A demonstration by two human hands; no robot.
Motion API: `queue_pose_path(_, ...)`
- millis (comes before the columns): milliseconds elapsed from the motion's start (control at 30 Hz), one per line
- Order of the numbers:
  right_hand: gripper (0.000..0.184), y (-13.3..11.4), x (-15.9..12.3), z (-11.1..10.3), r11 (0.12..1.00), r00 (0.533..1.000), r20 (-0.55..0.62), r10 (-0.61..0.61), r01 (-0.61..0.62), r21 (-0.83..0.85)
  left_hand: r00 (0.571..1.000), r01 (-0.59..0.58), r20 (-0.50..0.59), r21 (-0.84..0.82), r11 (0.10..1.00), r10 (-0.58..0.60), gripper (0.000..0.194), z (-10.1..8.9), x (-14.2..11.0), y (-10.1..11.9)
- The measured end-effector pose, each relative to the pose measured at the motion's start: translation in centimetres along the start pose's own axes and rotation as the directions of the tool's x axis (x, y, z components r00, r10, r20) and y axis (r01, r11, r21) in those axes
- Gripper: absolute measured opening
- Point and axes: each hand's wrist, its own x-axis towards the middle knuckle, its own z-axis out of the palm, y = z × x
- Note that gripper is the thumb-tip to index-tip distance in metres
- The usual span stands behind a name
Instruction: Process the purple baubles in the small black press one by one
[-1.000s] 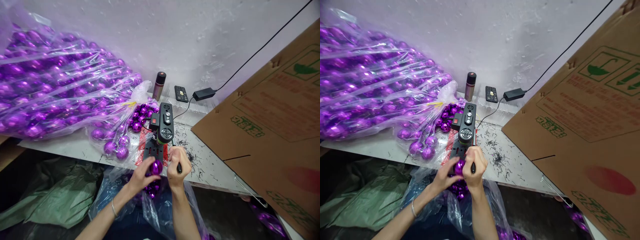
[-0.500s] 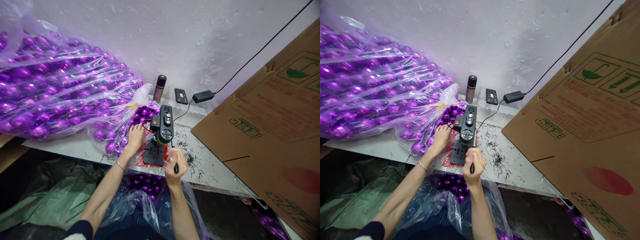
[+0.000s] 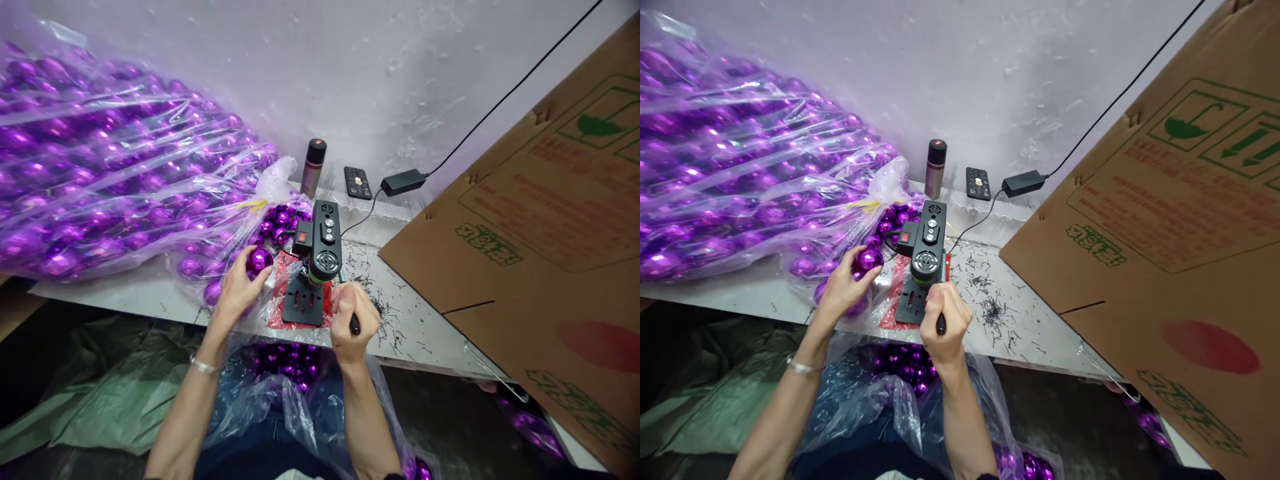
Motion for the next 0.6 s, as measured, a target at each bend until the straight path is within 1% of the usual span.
queue_pose_path(33,0.034,0.0,0.0,0.0,1.0,1.0,0.002,0.005,-0.005,-0.006,0.999,0.032,-0.012,-0.132,0.991,-0.034,0.06,0.1,-1.5,0.1)
queue_pose_path(67,0.034,0.0,0.0,0.0,1.0,1.0,0.003,0.007,-0.007,-0.011,0.998,0.057,0.004,-0.266,0.962,-0.058,0.06,0.5,-2.9,0.1)
queue_pose_path(100,0.034,0.0,0.0,-0.1,1.0,1.0,0.004,0.01,-0.01,-0.017,0.996,0.085,0.046,-0.381,0.92,-0.074,0.059,1.2,-4.1,0.2)
queue_pose_path(133,0.034,0.0,-0.1,-0.1,1.0,1.0,0.006,0.012,-0.012,-0.022,0.992,0.116,0.095,-0.467,0.876,-0.081,0.057,2.2,-5.2,0.2)
queue_pose_path(200,0.033,0.0,-0.3,-0.1,1.0,1.0,0.01,0.014,-0.014,-0.027,0.985,0.155,0.151,-0.543,0.825,-0.085,0.055,4.6,-6.7,0.2)
queue_pose_path(267,0.033,0.0,-0.4,-0.1,1.0,1.0,0.012,0.01,-0.009,-0.024,0.988,0.138,0.131,-0.508,0.85,-0.082,0.058,6.9,-7.2,0.0)
queue_pose_path(367,0.033,0.0,-0.5,-0.2,1.0,1.0,0.019,-0.009,0.01,-0.022,0.995,0.085,0.087,-0.348,0.933,-0.058,0.061,9.1,-6.9,-0.7)
queue_pose_path(467,0.032,0.0,-0.5,-0.3,0.999,0.999,0.03,-0.021,0.022,-0.037,0.996,0.019,0.087,-0.249,0.968,0.003,0.06,10.0,-6.5,-1.4)
queue_pose_path(600,0.032,0.1,-0.7,-0.3,0.999,0.999,0.029,-0.022,0.023,-0.038,0.991,-0.058,0.107,-0.232,0.971,0.085,0.061,10.2,-6.2,-1.8)
